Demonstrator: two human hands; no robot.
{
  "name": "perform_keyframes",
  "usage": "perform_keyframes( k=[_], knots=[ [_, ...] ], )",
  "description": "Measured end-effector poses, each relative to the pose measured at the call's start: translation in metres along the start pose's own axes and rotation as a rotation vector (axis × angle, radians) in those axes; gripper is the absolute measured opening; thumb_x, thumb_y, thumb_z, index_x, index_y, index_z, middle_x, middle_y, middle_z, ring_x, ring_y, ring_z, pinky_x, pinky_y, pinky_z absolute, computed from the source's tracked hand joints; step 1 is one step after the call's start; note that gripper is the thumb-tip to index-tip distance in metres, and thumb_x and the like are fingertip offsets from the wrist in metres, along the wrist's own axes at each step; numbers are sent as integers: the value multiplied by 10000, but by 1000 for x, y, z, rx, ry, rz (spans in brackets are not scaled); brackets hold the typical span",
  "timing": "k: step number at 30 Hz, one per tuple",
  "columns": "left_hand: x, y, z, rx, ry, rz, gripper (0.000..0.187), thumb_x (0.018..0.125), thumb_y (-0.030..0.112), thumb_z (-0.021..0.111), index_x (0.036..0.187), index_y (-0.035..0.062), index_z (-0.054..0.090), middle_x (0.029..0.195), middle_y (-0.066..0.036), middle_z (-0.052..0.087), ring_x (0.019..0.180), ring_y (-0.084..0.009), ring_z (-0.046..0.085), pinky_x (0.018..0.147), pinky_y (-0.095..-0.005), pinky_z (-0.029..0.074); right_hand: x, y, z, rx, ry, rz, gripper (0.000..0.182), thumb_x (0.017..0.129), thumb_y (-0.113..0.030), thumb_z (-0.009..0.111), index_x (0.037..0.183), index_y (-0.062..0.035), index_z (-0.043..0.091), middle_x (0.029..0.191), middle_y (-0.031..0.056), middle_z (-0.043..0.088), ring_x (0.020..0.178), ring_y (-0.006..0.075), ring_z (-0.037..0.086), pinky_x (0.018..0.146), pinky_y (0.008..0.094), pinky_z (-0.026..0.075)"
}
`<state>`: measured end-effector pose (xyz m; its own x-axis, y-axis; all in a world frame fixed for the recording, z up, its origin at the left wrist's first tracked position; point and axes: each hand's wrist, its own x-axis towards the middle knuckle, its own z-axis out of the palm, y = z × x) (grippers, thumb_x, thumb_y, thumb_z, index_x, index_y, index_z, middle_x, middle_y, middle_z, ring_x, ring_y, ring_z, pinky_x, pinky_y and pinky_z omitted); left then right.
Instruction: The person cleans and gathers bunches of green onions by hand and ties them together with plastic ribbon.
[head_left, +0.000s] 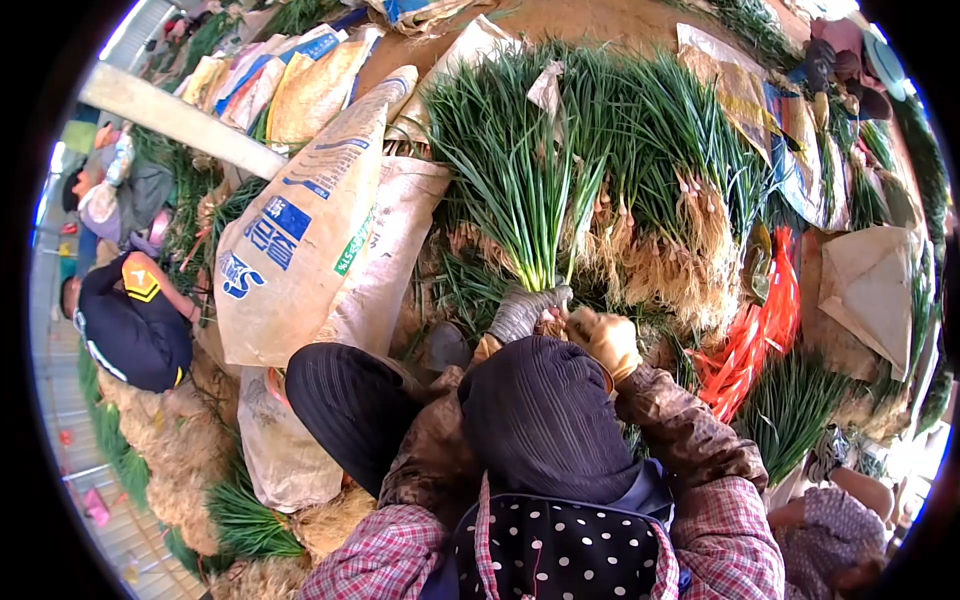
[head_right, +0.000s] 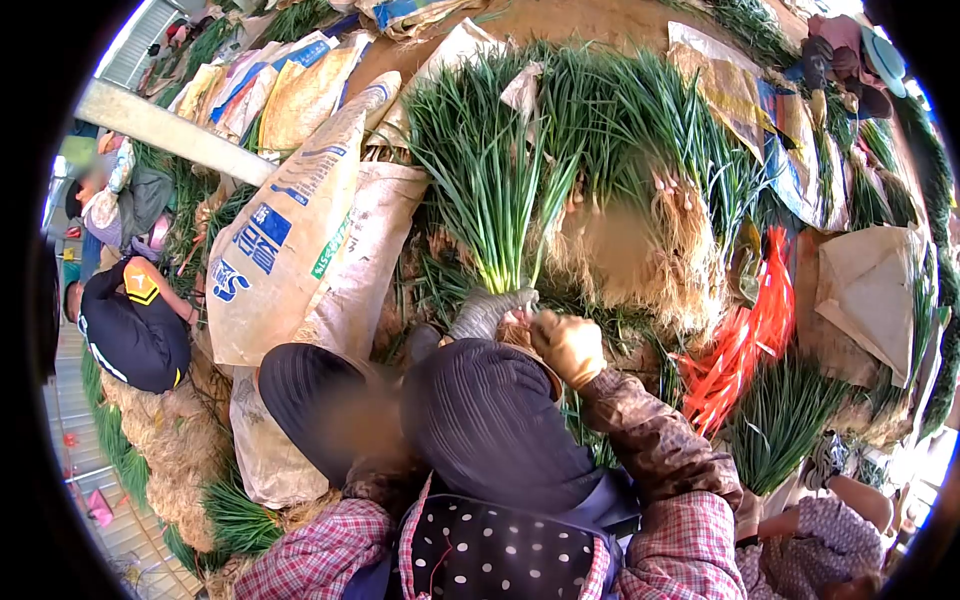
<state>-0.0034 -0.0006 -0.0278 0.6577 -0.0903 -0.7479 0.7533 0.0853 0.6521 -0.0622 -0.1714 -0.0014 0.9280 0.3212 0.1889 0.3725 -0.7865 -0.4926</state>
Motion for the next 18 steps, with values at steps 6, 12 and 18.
perform_keyframes(
  k=[6,12,18],
  knots=[
    [-10,11,0,27,-9,-23,231,698,146,824,711,-8,652,626,-92,643,493,-179,610,445,-307,505,33,52,-1,424,-459,221,290,827,-138,638,1116,-128,635,796,70,678,627,181,632,548,311,541],
    [-40,25,10,-386,-411,224,350,717,134,800,987,-1,624,811,-84,666,727,-183,677,603,-326,572,135,68,-43,-364,-314,539,280,877,-295,627,1041,-75,573,805,113,657,682,243,639,563,376,517],
    [-23,12,-1,-180,-265,271,474,717,163,805,1133,30,622,884,-54,675,627,-108,579,531,-246,458,132,100,-14,-240,-119,699,116,858,-205,630,860,-91,611,726,82,657,624,202,638,561,333,526]
  ],
)
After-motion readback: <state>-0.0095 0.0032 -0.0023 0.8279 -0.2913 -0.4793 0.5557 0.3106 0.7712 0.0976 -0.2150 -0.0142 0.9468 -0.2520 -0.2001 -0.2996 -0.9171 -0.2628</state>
